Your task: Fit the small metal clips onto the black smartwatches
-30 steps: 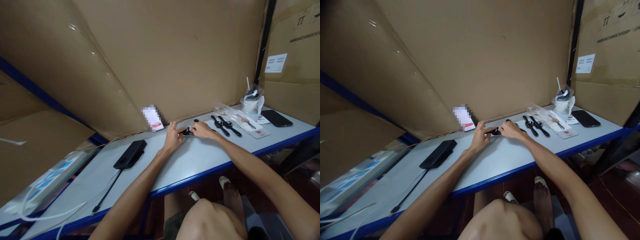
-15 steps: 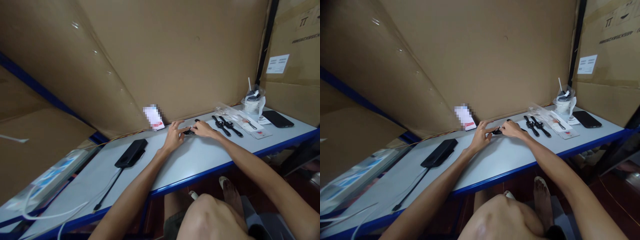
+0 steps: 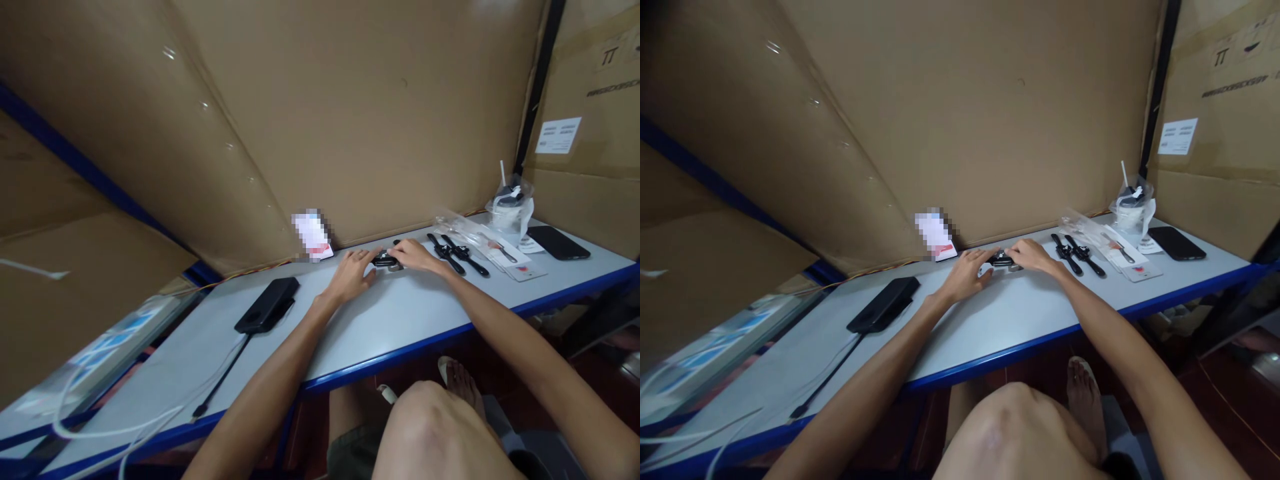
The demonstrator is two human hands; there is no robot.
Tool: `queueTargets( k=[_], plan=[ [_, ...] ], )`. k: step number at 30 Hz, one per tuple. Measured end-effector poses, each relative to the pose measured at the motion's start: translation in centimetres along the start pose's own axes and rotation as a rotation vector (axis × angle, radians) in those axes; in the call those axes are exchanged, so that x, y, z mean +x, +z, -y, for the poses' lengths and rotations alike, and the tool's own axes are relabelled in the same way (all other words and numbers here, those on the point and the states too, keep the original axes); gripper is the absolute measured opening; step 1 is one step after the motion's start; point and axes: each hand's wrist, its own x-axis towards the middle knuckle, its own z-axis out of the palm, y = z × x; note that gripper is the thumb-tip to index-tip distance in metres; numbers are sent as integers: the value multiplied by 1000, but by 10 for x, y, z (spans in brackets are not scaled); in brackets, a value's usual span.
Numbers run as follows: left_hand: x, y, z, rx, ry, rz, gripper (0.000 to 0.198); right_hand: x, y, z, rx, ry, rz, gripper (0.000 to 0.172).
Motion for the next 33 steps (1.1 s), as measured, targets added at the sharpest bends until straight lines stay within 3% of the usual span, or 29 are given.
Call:
queueTargets(
  k=[8, 14, 20, 33],
  plan=[
    [0, -1, 5, -37, -52, 56, 54, 3, 3, -2, -103, 49, -31, 51],
    [-1, -6, 1, -2, -69, 95, 50, 3, 2, -9, -129, 14, -60, 46],
    [2, -9, -2, -16, -41, 25, 39, 4, -1, -9, -111, 55, -113, 46],
    [0, -9, -5, -41, -82, 90, 41, 1, 1, -5, -161, 111, -107, 43]
  ],
)
